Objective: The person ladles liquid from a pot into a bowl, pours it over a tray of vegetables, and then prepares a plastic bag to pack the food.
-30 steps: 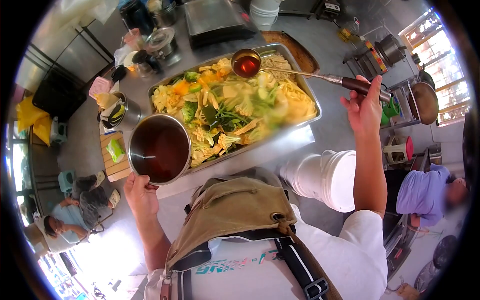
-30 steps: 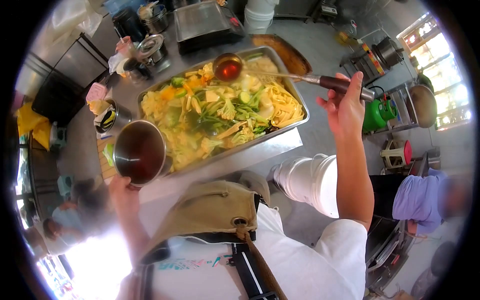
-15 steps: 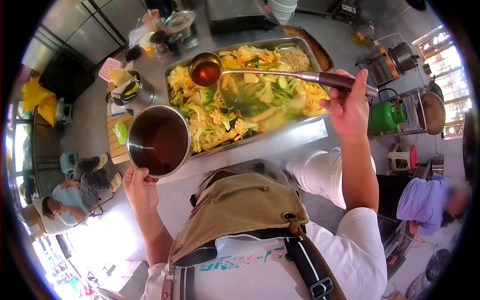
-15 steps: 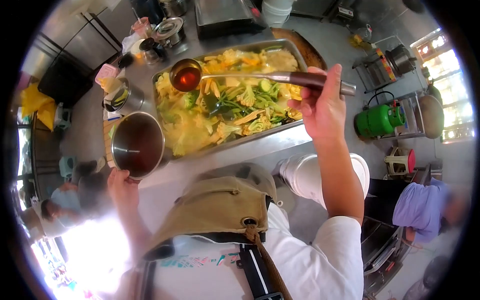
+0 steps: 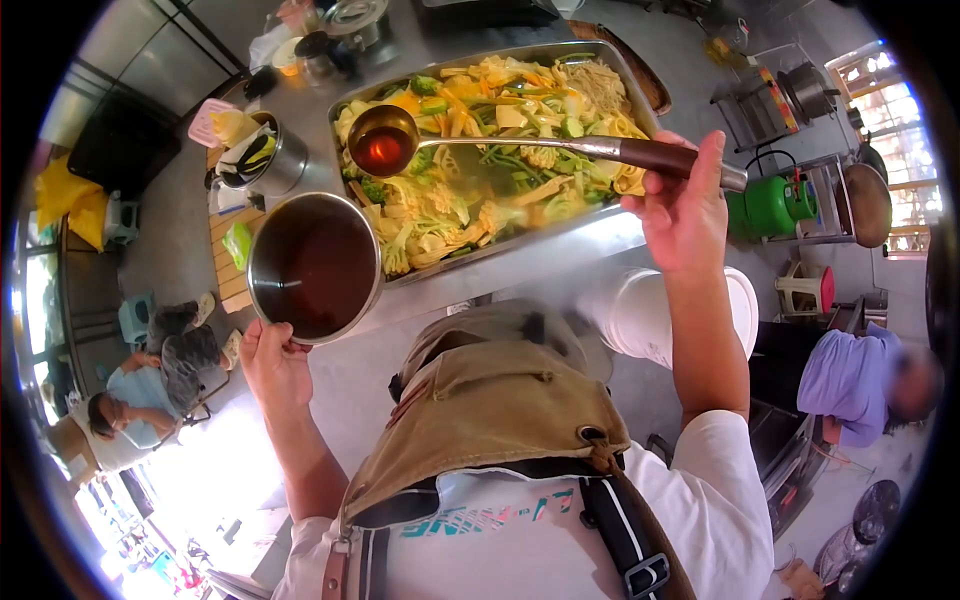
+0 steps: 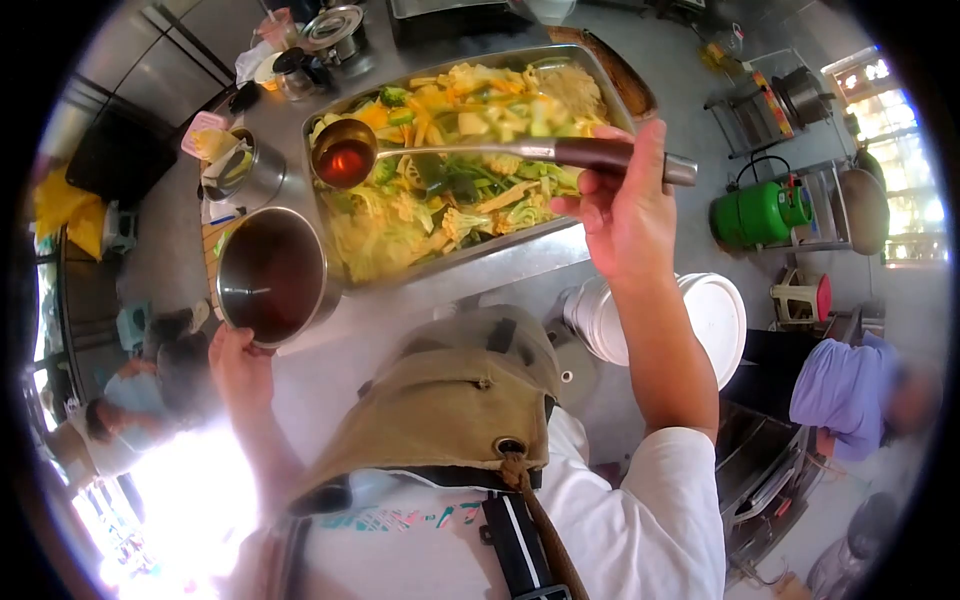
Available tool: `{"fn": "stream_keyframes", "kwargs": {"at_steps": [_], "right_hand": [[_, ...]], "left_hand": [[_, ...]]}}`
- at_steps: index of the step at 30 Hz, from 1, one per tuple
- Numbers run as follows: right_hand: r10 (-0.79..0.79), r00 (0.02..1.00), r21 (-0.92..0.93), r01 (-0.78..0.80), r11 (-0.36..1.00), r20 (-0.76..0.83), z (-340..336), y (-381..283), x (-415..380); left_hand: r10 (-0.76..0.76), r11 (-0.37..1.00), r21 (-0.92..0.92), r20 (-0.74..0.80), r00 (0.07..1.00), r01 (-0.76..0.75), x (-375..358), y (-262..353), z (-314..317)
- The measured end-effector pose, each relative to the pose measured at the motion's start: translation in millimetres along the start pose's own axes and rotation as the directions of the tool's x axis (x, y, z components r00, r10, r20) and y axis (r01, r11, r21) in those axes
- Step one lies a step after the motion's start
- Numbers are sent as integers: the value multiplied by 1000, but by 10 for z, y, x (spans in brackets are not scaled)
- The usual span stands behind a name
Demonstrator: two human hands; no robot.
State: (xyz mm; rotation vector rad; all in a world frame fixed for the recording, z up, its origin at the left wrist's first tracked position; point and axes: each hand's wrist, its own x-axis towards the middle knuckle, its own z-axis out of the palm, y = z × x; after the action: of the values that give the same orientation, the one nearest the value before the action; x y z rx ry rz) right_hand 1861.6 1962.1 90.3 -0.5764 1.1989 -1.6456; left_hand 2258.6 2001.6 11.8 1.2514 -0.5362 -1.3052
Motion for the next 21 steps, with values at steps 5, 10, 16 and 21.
{"fn": "stream_keyframes", "kwargs": {"at_steps": [5, 10, 16, 21], "right_hand": [[-92, 994, -22, 91, 996, -53, -288, -221, -64], [-179, 974, -42, 174, 984, -138, -691, -492, -48], [-268, 947, -108, 252, 962, -179, -1085, -725, 63], [-293, 926, -100, 277, 956, -236, -1360, -732, 247]], "left_hand": [[12, 1000, 17, -3, 1000, -12, -31, -61, 114], [11, 999, 53, -13, 1000, -11, -138, -148, 333], [3, 998, 58, -21, 1000, -2, -275, -212, 677], [18, 1000, 8, -18, 1000, -18, -375, -249, 888]]}}
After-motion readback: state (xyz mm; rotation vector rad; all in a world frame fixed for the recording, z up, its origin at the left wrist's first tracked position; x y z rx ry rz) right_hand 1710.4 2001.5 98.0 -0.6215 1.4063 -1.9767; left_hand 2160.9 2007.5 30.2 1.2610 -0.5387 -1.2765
